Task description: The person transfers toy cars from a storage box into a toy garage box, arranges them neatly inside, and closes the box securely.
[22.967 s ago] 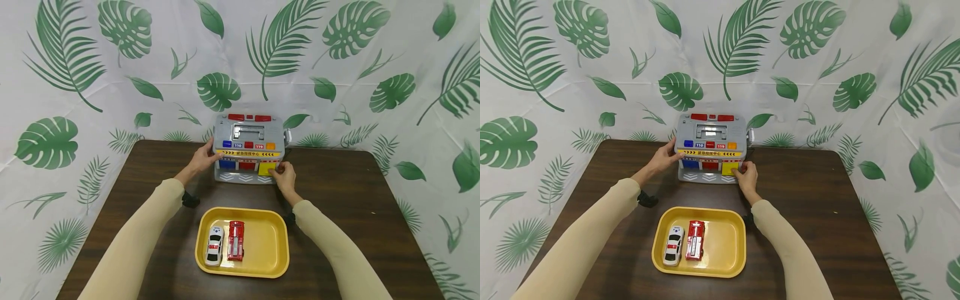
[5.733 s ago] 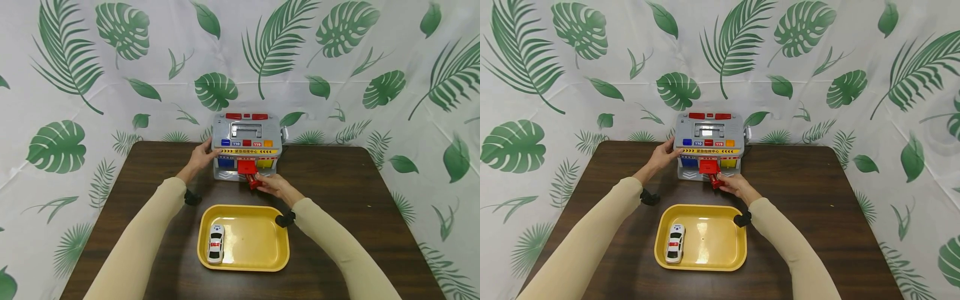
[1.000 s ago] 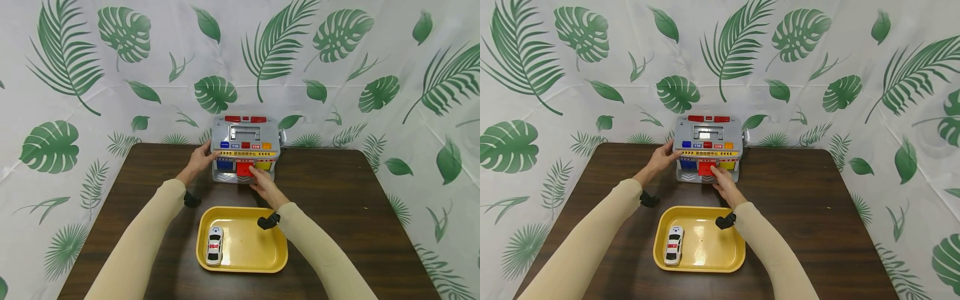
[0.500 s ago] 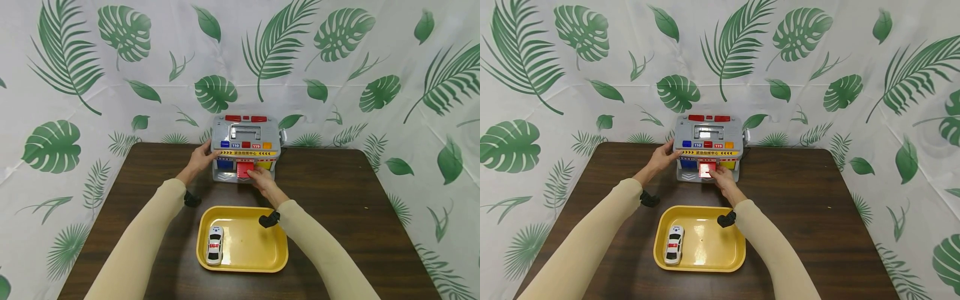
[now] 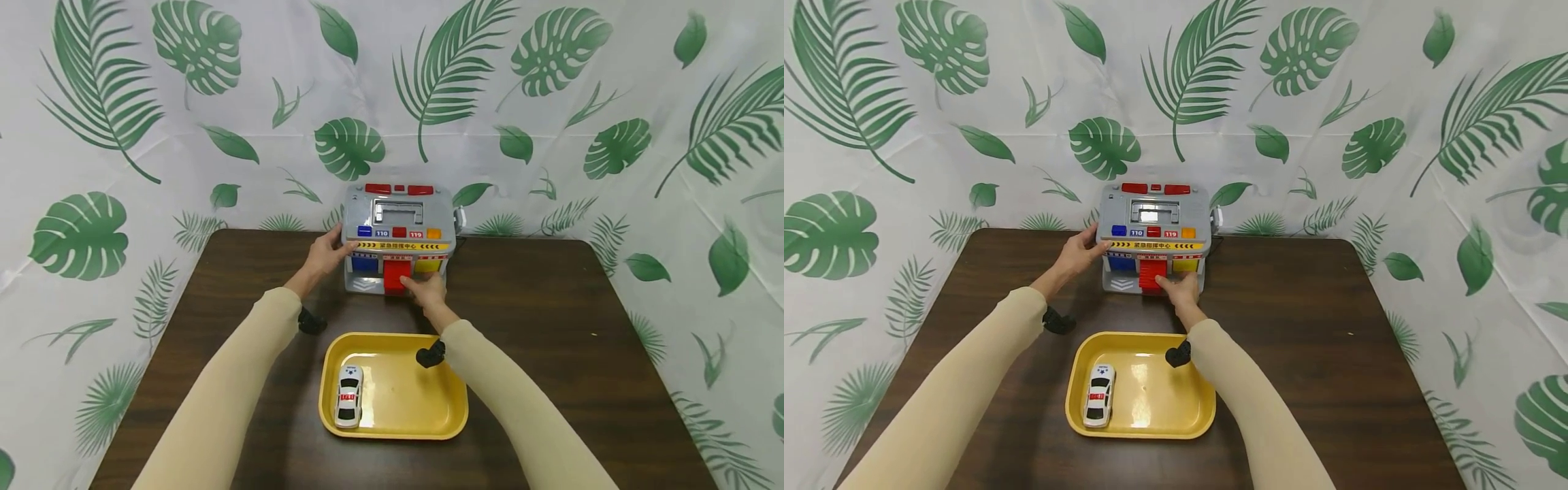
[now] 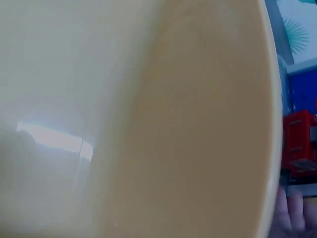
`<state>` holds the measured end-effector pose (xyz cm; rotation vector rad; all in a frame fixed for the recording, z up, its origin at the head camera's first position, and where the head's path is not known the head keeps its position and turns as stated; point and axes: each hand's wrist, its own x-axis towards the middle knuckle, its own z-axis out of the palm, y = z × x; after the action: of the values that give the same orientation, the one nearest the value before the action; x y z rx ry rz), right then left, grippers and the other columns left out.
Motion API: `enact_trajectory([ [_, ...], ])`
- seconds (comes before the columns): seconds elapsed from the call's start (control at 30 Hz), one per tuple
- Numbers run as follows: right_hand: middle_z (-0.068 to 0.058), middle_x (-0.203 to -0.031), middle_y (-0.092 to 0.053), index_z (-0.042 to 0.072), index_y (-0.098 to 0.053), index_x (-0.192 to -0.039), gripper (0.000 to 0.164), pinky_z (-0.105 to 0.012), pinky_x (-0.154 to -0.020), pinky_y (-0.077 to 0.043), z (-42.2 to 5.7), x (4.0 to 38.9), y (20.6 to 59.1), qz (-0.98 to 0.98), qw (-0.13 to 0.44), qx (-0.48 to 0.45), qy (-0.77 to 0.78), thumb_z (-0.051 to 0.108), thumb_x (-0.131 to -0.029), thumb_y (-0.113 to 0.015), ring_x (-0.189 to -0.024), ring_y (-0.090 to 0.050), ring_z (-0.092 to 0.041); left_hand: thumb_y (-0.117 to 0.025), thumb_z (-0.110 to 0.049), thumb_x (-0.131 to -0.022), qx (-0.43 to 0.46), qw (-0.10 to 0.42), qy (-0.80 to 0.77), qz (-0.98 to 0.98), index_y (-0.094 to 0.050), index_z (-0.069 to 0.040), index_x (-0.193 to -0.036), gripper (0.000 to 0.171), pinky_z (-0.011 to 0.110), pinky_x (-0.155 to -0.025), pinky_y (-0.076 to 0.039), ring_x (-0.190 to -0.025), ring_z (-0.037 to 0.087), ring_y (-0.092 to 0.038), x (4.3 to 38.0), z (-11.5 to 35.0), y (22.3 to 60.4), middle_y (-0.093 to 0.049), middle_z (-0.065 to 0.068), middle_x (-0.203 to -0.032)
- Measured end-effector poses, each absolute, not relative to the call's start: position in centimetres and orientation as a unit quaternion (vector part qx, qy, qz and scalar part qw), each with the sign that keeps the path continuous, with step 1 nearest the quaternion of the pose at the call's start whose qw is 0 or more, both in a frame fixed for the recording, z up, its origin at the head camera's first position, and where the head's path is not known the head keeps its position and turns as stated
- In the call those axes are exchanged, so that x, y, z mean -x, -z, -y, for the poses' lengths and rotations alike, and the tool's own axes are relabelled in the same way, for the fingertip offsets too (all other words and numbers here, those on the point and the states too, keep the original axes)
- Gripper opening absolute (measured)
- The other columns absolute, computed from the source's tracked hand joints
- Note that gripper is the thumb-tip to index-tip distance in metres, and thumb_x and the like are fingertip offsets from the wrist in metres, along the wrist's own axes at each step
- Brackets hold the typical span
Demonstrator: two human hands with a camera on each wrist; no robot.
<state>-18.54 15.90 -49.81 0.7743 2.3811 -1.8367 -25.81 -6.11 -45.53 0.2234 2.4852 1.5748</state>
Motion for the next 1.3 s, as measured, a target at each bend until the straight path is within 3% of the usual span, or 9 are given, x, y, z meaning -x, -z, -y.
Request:
enact_trajectory([
  [0.17, -0.013, -0.096, -0.065, 0.001, -0.064, -0.110, 0.040, -0.044, -0.075, -0.056, -15.8, 18.7, 49.2, -0.792, 0.055, -0.232, 0.562, 0.032, -0.085, -0.070, -0.088, -0.063, -0.027, -0.060, -0.036, -0.092, -0.082, 0.092, -0.529, -0.840, -0.019, -0.009, -0.151, 0.077, 0.042, -0.105, -0.039, -0.129, 0.025, -0.045, 26.1, 6.4, 45.5, -0.039, 0.013, -0.147],
  [0.33, -0.014, -0.096, -0.064, 0.000, -0.059, -0.111, 0.046, -0.044, -0.074, -0.056, -16.1, 18.3, 49.3, -0.777, 0.081, -0.243, 0.575, 0.037, -0.085, -0.069, -0.092, -0.064, -0.031, -0.060, -0.036, -0.092, -0.081, 0.100, -0.532, -0.837, -0.019, -0.011, -0.151, 0.076, 0.041, -0.106, -0.038, -0.131, 0.024, -0.043, 26.1, 6.3, 45.6, -0.036, 0.012, -0.149],
  [0.5, -0.015, -0.095, -0.066, 0.000, -0.055, -0.111, 0.047, -0.041, -0.068, -0.057, -16.2, 18.1, 49.5, -0.761, 0.090, -0.242, 0.595, 0.039, -0.086, -0.067, -0.076, -0.065, -0.025, -0.059, -0.038, -0.092, -0.074, 0.104, -0.529, -0.839, -0.019, -0.013, -0.151, 0.076, 0.042, -0.107, -0.037, -0.131, 0.024, -0.042, 26.0, 6.2, 45.5, -0.035, 0.011, -0.150],
  [0.67, -0.014, -0.091, -0.067, 0.002, -0.052, -0.113, 0.048, -0.044, -0.072, -0.056, -16.0, 18.0, 49.6, -0.739, 0.103, -0.254, 0.616, 0.040, -0.087, -0.066, -0.072, -0.064, -0.022, -0.060, -0.038, -0.092, -0.073, 0.105, -0.528, -0.839, -0.019, -0.014, -0.151, 0.076, 0.042, -0.107, -0.037, -0.131, 0.024, -0.043, 26.0, 6.3, 45.5, -0.036, 0.011, -0.149],
  [0.93, -0.017, -0.097, -0.066, 0.000, -0.051, -0.118, 0.047, -0.046, -0.079, -0.054, -15.7, 18.2, 49.8, -0.676, 0.116, -0.279, 0.672, 0.034, -0.088, -0.066, -0.082, -0.066, -0.027, -0.060, -0.037, -0.092, -0.073, 0.103, -0.530, -0.838, -0.019, -0.013, -0.151, 0.076, 0.041, -0.107, -0.037, -0.131, 0.024, -0.043, 26.0, 6.3, 45.6, -0.035, 0.011, -0.150],
  [1.1, -0.021, -0.118, -0.061, -0.001, -0.050, -0.118, 0.039, -0.048, -0.086, -0.051, -15.2, 18.8, 50.1, -0.601, 0.099, -0.302, 0.734, 0.022, -0.090, -0.065, -0.106, -0.061, -0.035, -0.060, -0.036, -0.092, -0.072, 0.099, -0.531, -0.838, -0.020, -0.012, -0.151, 0.076, 0.042, -0.106, -0.038, -0.129, 0.025, -0.045, 26.0, 6.2, 45.6, -0.038, 0.013, -0.148],
  [1.3, -0.018, -0.132, -0.052, -0.002, -0.046, -0.127, 0.040, -0.049, -0.094, -0.046, -14.6, 19.4, 49.9, -0.542, 0.071, -0.296, 0.783, 0.009, -0.091, -0.061, -0.115, -0.053, -0.030, -0.060, -0.036, -0.092, -0.073, 0.101, -0.533, -0.837, -0.019, -0.012, -0.151, 0.076, 0.042, -0.105, -0.038, -0.129, 0.024, -0.045, 25.9, 6.2, 45.5, -0.037, 0.012, -0.148],
])
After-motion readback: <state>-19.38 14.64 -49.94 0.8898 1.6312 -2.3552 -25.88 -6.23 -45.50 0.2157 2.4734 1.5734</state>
